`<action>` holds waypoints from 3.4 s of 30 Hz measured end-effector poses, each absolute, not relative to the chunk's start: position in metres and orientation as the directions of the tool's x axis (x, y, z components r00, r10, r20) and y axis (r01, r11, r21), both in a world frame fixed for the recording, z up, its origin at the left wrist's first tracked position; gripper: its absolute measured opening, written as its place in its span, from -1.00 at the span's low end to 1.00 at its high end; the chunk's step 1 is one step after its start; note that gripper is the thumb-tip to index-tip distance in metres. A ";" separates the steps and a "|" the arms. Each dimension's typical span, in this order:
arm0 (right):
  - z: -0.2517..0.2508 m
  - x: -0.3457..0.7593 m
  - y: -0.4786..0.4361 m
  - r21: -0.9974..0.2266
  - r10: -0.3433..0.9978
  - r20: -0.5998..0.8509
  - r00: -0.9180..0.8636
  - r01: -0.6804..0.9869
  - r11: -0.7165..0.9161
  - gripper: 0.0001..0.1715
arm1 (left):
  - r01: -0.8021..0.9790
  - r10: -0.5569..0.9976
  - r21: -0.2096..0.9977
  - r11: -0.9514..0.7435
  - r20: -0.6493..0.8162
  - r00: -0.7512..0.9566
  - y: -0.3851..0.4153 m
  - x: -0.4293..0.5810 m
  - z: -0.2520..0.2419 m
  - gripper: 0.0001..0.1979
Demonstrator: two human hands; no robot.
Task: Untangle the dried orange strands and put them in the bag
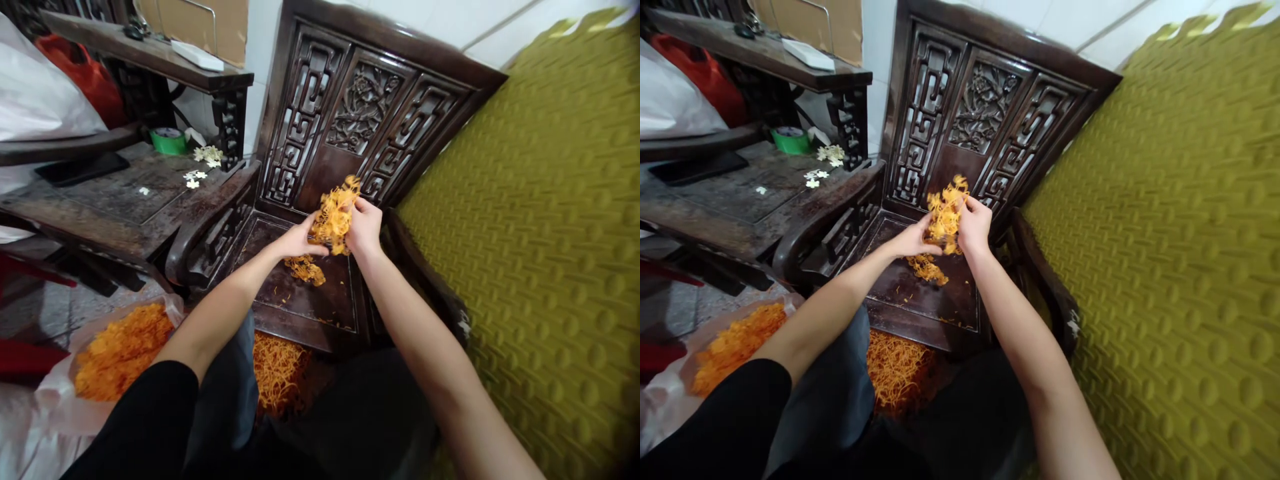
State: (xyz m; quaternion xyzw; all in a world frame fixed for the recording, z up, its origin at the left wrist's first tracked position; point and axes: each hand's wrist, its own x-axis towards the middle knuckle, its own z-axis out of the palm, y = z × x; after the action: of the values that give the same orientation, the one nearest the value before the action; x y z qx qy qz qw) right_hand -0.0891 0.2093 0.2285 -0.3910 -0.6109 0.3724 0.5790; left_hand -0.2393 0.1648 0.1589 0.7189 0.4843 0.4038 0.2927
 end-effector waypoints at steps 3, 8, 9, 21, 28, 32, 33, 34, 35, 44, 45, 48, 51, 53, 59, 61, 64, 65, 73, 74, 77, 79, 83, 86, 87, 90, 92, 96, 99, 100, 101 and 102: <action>0.248 -0.084 0.225 -0.902 0.906 0.406 0.123 -0.106 0.418 -0.57 | 0.788 0.975 0.577 -0.216 0.087 0.204 0.162 -0.232 0.138 -0.44; 0.287 -0.043 0.234 -0.769 0.781 0.612 0.119 0.319 0.554 -0.59 | 0.871 0.999 0.489 0.040 0.010 -0.052 0.167 -0.238 0.128 -0.33; 0.290 -0.034 0.229 -0.710 0.793 0.608 0.034 0.470 0.524 -0.60 | 0.869 0.993 0.485 0.101 0.010 -0.121 0.169 -0.243 0.131 -0.19; 0.220 -0.029 0.129 -0.247 0.730 0.626 -0.274 0.818 0.520 -0.61 | 0.326 0.905 0.851 -0.411 0.425 0.030 0.115 -0.202 0.202 -0.62; 0.209 -0.027 0.111 -0.539 0.815 0.386 -0.432 0.612 0.579 -0.49 | 0.357 0.942 0.885 -0.300 0.333 -0.033 0.110 -0.199 0.201 -0.80; 0.209 -0.028 0.118 -0.772 0.864 0.497 -0.074 0.417 0.480 -0.02 | 0.306 0.960 0.910 -0.279 0.266 0.086 0.108 -0.189 0.201 -0.72; 0.209 -0.033 0.120 -0.767 0.854 0.519 -0.044 0.416 0.488 0.05 | 0.343 0.961 0.898 -0.277 0.254 0.111 0.107 -0.183 0.200 -0.72; 0.210 -0.038 0.121 -0.748 0.842 0.539 -0.042 0.435 0.501 0.11 | 0.390 0.963 0.880 -0.271 0.240 0.127 0.105 -0.178 0.199 -0.74; 0.211 -0.042 0.123 -0.719 0.827 0.560 -0.048 0.469 0.513 0.13 | 0.436 0.966 0.862 -0.259 0.225 0.130 0.104 -0.172 0.198 -0.76; 0.218 -0.025 0.156 -0.644 0.829 0.560 0.014 0.636 0.425 -0.39 | 0.518 0.944 0.793 -0.321 0.220 0.248 0.093 -0.150 0.196 -0.66; 0.216 -0.022 0.162 -0.663 0.843 0.537 0.026 0.631 0.402 -0.37 | 0.528 0.943 0.785 -0.323 0.224 0.244 0.094 -0.148 0.198 -0.67; 0.209 -0.021 0.182 -0.721 0.900 0.435 0.024 0.608 0.332 -0.35 | 0.540 0.965 0.804 -0.249 0.161 0.206 0.098 -0.146 0.205 -0.68; 0.207 -0.026 0.204 -0.814 0.946 0.321 0.053 0.526 0.247 -0.38 | 0.496 0.989 0.862 -0.104 0.037 0.142 0.098 -0.147 0.213 -0.70; 0.212 -0.024 0.220 -0.924 0.973 0.193 0.127 0.357 0.136 -0.42 | 0.429 0.979 0.903 -0.020 -0.069 0.190 0.091 -0.150 0.217 -0.72; 0.220 0.009 0.238 -0.990 0.986 -0.138 0.088 0.011 -0.140 -0.35 | 0.381 0.956 0.923 -0.055 -0.061 0.286 0.082 -0.180 0.218 -0.68; 0.213 0.012 0.229 -0.975 0.975 -0.220 -0.009 -0.031 -0.220 -0.37 | 0.410 0.967 0.909 -0.072 -0.036 0.251 0.088 -0.195 0.214 -0.68; 0.203 0.005 0.206 -0.896 0.913 -0.358 -0.194 -0.203 -0.395 -0.41 | 0.425 0.972 0.903 -0.053 -0.051 0.231 0.097 -0.210 0.209 -0.68; 0.201 0.002 0.199 -0.846 0.886 -0.394 -0.245 -0.281 -0.454 -0.44 | 0.431 0.973 0.901 -0.048 -0.055 0.224 0.098 -0.213 0.208 -0.68; 0.216 -0.011 0.169 -0.628 0.815 -0.413 -0.406 -0.521 -0.578 -0.48 | 0.485 0.974 0.872 -0.070 -0.046 0.222 0.094 -0.223 0.204 -0.71; 0.217 -0.011 0.167 -0.637 0.822 -0.402 -0.404 -0.521 -0.567 -0.48 | 0.487 0.975 0.871 -0.072 -0.041 0.218 0.094 -0.224 0.204 -0.71; 0.220 -0.009 0.162 -0.673 0.862 -0.364 -0.352 -0.540 -0.505 -0.49 | 0.495 0.976 0.865 -0.086 -0.027 0.216 0.094 -0.225 0.205 -0.70; 0.221 -0.006 0.159 -0.657 0.884 -0.342 -0.319 -0.592 -0.468 -0.51 | 0.506 0.976 0.857 -0.094 -0.022 0.218 0.093 -0.224 0.206 -0.67; 0.223 -0.003 0.156 -0.560 0.875 -0.326 -0.357 -0.673 -0.483 -0.61 | 0.533 0.974 0.839 -0.112 -0.013 0.227 0.089 -0.221 0.207 -0.64; 0.221 -0.006 0.153 -0.561 0.867 -0.368 -0.335 -0.664 -0.494 -0.67 | 0.558 0.970 0.812 -0.168 0.036 0.239 0.088 -0.220 0.205 -0.61; 0.219 -0.008 0.153 -0.586 0.870 -0.383 -0.311 -0.646 -0.489 -0.70 | 0.577 0.968 0.793 -0.194 0.061 0.242 0.087 -0.220 0.205 -0.60; 0.212 -0.012 0.154 -0.742 0.921 -0.355 -0.159 -0.552 -0.381 -0.86 | 0.641 0.955 0.715 -0.279 0.139 0.261 0.086 -0.219 0.203 -0.56; 0.209 -0.012 0.157 -0.847 0.963 -0.265 -0.046 -0.466 -0.255 -0.88 | 0.659 0.944 0.682 -0.318 0.162 0.287 0.084 -0.219 0.204 -0.56; 0.213 -0.007 0.161 -0.909 0.944 -0.211 -0.256 -0.304 -0.285 -0.44 | 0.624 0.934 0.715 -0.315 0.116 0.338 0.080 -0.218 0.207 -0.57; 0.217 -0.004 0.163 -0.968 0.900 -0.169 -0.401 -0.107 -0.229 -0.33 | 0.610 0.930 0.738 -0.288 0.063 0.363 0.077 -0.220 0.212 -0.62; 0.218 -0.002 0.165 -0.987 0.917 -0.110 -0.382 -0.063 -0.145 -0.36 | 0.612 0.926 0.737 -0.287 0.050 0.374 0.075 -0.222 0.214 -0.64; 0.218 0.000 0.168 -0.998 0.946 -0.034 -0.323 -0.042 -0.050 -0.39 | 0.613 0.919 0.734 -0.292 0.037 0.393 0.074 -0.224 0.216 -0.65; 0.217 0.003 0.172 -0.998 0.975 0.046 -0.218 -0.043 0.037 -0.41 | 0.612 0.906 0.731 -0.303 0.020 0.424 0.072 -0.226 0.218 -0.66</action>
State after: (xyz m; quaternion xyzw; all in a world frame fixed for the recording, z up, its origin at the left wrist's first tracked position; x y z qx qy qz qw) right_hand 0.0033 0.1724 0.2171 -0.4213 -0.5526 0.5512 0.4618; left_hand -0.2258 0.0723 0.2183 0.7760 0.4889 0.2218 0.3311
